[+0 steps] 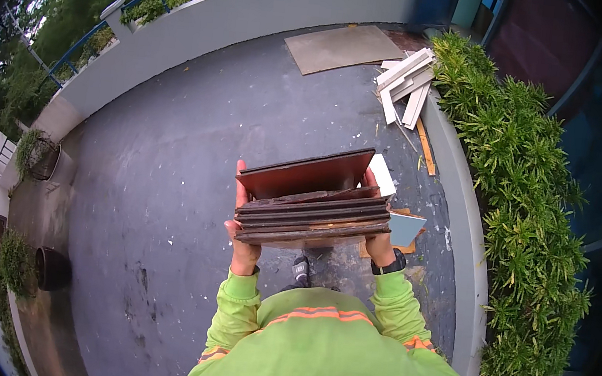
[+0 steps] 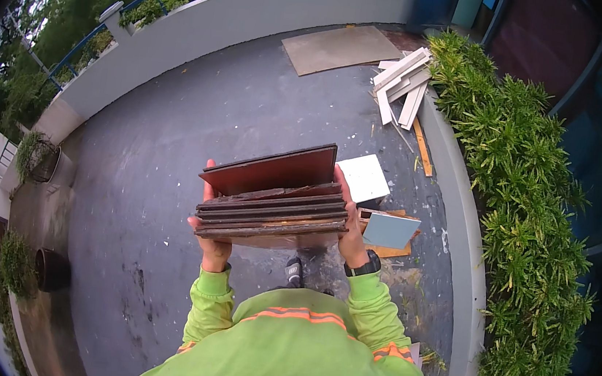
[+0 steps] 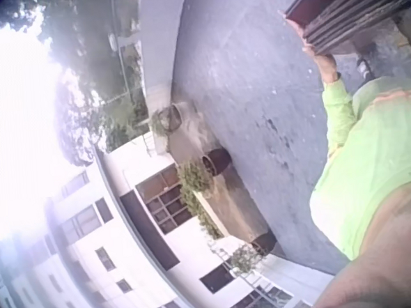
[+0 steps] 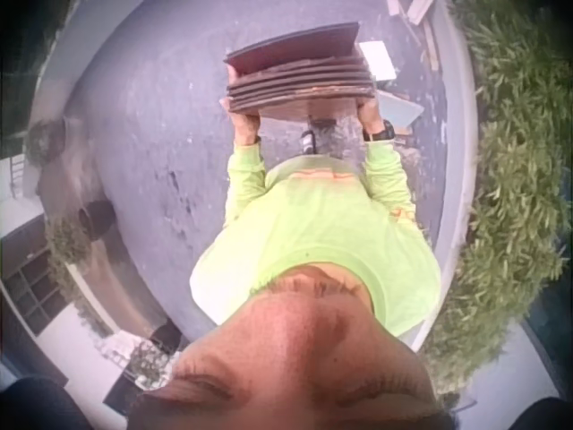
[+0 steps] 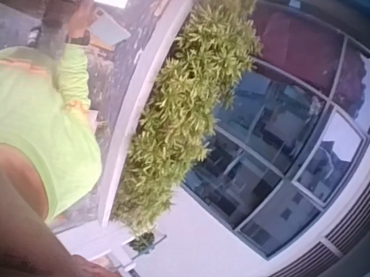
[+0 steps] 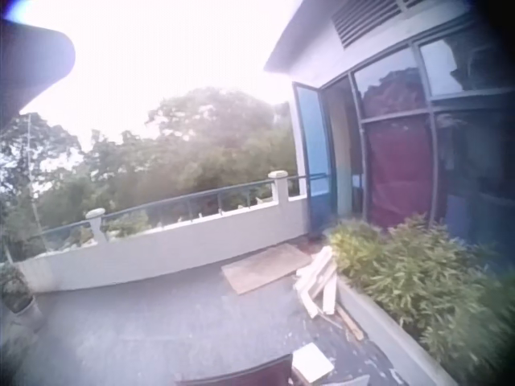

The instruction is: The person picks up several brown rectangular panels from a pile on a wooden board, stacks them together by hand, and carries the stack toward a doorway.

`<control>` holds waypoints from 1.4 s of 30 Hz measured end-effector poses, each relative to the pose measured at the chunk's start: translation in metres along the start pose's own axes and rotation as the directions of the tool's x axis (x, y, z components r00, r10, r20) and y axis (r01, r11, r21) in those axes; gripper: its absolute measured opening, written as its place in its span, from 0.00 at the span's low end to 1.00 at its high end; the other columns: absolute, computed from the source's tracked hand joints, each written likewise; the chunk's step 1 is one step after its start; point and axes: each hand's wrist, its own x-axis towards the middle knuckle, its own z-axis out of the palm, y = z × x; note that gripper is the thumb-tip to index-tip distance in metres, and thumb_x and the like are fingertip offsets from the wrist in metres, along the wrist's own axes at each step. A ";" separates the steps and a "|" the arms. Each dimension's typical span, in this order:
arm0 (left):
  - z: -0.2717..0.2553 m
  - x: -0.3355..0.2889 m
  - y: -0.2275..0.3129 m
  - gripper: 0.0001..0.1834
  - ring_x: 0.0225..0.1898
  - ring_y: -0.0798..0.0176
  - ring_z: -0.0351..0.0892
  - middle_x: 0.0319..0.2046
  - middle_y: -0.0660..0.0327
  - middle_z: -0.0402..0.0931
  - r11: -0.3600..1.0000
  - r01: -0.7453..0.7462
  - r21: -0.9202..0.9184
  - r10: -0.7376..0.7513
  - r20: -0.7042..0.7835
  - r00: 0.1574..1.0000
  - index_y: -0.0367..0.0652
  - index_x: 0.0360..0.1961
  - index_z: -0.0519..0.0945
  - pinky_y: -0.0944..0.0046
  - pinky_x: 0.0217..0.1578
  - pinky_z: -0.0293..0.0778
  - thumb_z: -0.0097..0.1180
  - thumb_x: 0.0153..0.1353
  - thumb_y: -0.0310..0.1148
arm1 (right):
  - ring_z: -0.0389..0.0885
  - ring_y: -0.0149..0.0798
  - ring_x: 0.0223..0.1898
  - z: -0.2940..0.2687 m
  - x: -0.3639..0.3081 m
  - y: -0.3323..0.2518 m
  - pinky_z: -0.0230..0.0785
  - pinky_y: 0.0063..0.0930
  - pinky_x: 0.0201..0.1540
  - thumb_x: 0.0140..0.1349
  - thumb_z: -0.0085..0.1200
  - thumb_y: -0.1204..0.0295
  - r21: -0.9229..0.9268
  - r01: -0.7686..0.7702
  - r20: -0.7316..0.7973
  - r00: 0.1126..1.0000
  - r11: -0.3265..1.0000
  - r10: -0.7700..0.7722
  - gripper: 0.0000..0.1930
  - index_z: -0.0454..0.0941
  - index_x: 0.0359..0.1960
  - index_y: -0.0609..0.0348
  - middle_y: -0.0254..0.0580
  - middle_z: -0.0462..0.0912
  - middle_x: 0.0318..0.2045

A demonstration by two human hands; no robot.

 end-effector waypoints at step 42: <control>-0.046 0.062 -0.055 0.46 0.65 0.57 0.61 0.65 0.56 0.61 0.989 -0.012 -0.145 -0.008 -0.137 0.991 0.39 0.68 0.58 0.55 0.65 0.57 0.34 0.64 0.69 | 0.40 0.40 0.74 -0.016 0.070 0.026 0.31 0.34 0.73 0.71 0.23 0.42 -0.010 -0.081 0.020 0.996 0.997 0.082 0.38 0.42 0.73 0.58 0.42 0.46 0.73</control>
